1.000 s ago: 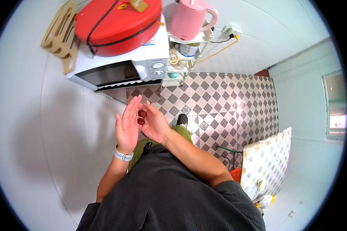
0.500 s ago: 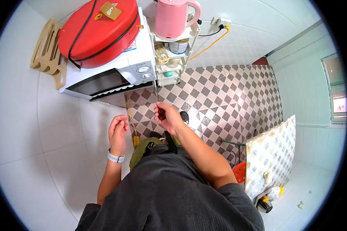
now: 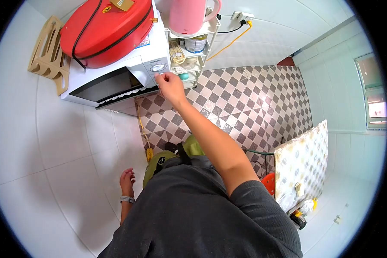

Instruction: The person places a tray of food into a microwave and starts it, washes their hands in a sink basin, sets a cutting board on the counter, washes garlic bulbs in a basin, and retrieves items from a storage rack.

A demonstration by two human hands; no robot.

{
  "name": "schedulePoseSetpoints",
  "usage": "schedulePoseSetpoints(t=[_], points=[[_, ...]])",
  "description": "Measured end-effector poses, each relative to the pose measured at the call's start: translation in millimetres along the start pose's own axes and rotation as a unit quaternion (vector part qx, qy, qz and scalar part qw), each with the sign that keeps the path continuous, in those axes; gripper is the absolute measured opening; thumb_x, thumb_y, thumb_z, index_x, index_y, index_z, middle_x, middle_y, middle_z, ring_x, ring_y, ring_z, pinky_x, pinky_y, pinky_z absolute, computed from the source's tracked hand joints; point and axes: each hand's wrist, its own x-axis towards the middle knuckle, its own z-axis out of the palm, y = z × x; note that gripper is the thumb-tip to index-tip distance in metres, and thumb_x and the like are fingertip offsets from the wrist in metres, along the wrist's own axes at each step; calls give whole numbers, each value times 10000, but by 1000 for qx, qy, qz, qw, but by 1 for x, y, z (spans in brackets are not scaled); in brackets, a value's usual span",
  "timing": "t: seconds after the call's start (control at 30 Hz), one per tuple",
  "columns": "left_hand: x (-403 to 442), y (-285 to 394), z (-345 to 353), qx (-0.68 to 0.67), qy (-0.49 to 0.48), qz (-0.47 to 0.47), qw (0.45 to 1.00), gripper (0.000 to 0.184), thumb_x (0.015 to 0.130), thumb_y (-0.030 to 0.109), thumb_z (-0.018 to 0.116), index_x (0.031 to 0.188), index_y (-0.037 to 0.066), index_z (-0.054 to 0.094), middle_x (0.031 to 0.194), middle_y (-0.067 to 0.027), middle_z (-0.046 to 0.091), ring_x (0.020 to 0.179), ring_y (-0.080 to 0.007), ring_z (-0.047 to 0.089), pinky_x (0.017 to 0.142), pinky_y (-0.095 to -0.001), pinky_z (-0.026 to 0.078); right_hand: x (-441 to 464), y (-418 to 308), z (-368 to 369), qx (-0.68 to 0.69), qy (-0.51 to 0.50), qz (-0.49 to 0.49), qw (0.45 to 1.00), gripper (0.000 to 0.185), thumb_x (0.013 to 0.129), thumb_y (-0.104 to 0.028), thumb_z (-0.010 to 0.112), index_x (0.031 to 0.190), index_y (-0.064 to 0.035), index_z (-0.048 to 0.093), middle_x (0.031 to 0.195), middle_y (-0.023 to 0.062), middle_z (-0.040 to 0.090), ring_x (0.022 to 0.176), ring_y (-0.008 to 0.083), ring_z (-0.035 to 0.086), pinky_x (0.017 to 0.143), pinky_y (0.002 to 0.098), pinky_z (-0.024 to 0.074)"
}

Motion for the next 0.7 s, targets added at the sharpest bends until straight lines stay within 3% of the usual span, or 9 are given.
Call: schedulePoseSetpoints(t=[0.17,0.23,0.47,0.63,0.7], points=[[-5,-52,-33,11,27,-92,995,202,886,160,521,1041,106,638,863,3,601,744,-94,552,627,-239,440,13,-12,12,-198,128,-111,965,360,873,-328,613,750,8,651,597,68,585,536,142,535,525,310,426],[-7,-69,-45,2,24,-108,994,208,878,152,518,1042,104,637,865,1,602,742,-97,554,624,-241,442,10,-14,15,-229,171,-142,948,356,841,-290,618,722,45,642,655,198,630,614,331,623,613,398,483],[-10,-98,-59,-3,30,-140,990,237,859,131,514,1063,89,628,865,-11,603,726,-112,559,615,-254,453,10,-11,18,-250,200,-172,931,289,820,-257,621,749,21,661,695,191,647,648,346,636,626,410,499],[-9,-108,-61,-1,17,-135,991,237,858,130,519,1065,86,626,860,-15,601,731,-113,561,616,-252,453,6,-15,16,-389,221,-245,860,252,814,-243,635,755,-1,670,669,169,646,625,333,641,602,397,505],[-8,-111,-62,-1,11,-132,991,238,861,132,519,1068,85,626,853,-16,602,730,-112,563,613,-252,457,3,-19,14,-380,209,-235,870,260,814,-261,632,758,-11,676,680,186,643,649,351,640,616,418,507]])
